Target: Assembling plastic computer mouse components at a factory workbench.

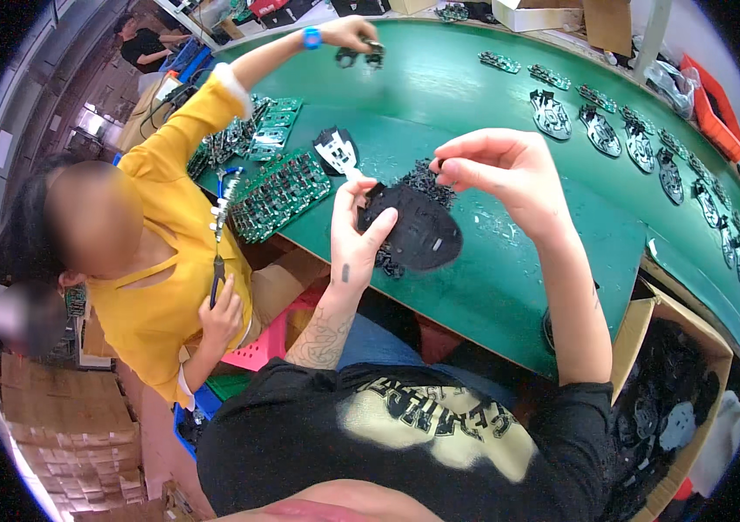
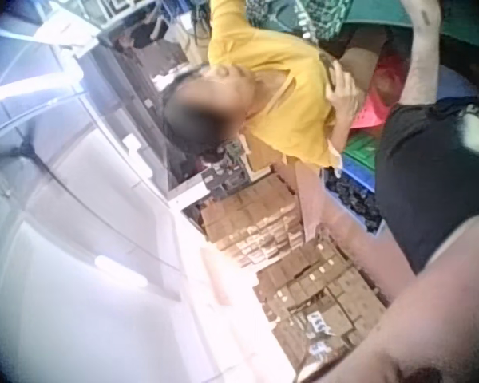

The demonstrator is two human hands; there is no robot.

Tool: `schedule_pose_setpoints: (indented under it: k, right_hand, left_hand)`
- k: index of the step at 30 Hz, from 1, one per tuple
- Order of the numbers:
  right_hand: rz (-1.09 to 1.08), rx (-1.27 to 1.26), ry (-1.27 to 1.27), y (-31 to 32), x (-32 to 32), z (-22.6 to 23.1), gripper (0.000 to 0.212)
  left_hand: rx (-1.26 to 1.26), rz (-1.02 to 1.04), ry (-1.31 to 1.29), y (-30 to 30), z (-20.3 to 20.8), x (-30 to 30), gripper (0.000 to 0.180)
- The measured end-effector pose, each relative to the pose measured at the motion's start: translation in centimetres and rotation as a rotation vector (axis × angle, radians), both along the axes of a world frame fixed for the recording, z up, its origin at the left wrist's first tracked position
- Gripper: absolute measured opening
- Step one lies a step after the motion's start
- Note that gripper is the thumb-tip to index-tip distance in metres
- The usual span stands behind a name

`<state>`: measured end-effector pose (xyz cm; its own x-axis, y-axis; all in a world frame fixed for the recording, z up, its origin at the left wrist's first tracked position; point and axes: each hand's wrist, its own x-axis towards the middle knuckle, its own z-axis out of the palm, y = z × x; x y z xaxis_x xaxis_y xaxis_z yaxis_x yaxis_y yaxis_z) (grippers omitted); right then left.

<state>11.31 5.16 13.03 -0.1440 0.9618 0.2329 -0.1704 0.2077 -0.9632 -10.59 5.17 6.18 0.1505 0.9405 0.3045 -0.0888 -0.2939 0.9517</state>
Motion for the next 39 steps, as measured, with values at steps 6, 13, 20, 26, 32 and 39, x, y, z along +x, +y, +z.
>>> schedule_pose_setpoints:
  k: [6, 13, 20, 26, 32, 39]
  right_hand:
    - [-0.310, 0.104, -0.189, 0.6, 2.3, 0.9, 0.015]
    - [-0.183, 0.087, -0.070, 1.5, 1.2, -0.8, 0.012]
    - [-0.199, 0.042, -0.062, 1.2, 1.3, -0.2, 0.024]
    - [-0.023, -0.051, -0.046, 2.0, 3.1, -0.8, 0.030]
    - [-0.213, -0.141, -0.264, 1.3, 6.0, 1.3, 0.047]
    - [-0.670, 0.294, 0.098, -1.4, 10.3, 4.0, 0.024]
  left_hand:
    - [0.010, -0.014, 0.009, 1.3, 3.5, 3.2, 0.039]
    - [0.349, 0.153, 0.110, 2.7, 3.3, 6.2, 0.036]
    - [0.413, 0.141, 0.147, 3.2, 4.5, 6.6, 0.036]
    - [0.465, 0.049, 0.342, 4.2, 6.0, 6.6, 0.037]
    - [-0.075, -0.224, 0.103, 6.7, 7.1, 9.0, 0.048]
    - [-0.336, -0.108, 0.046, 21.4, -1.2, 15.0, 0.044]
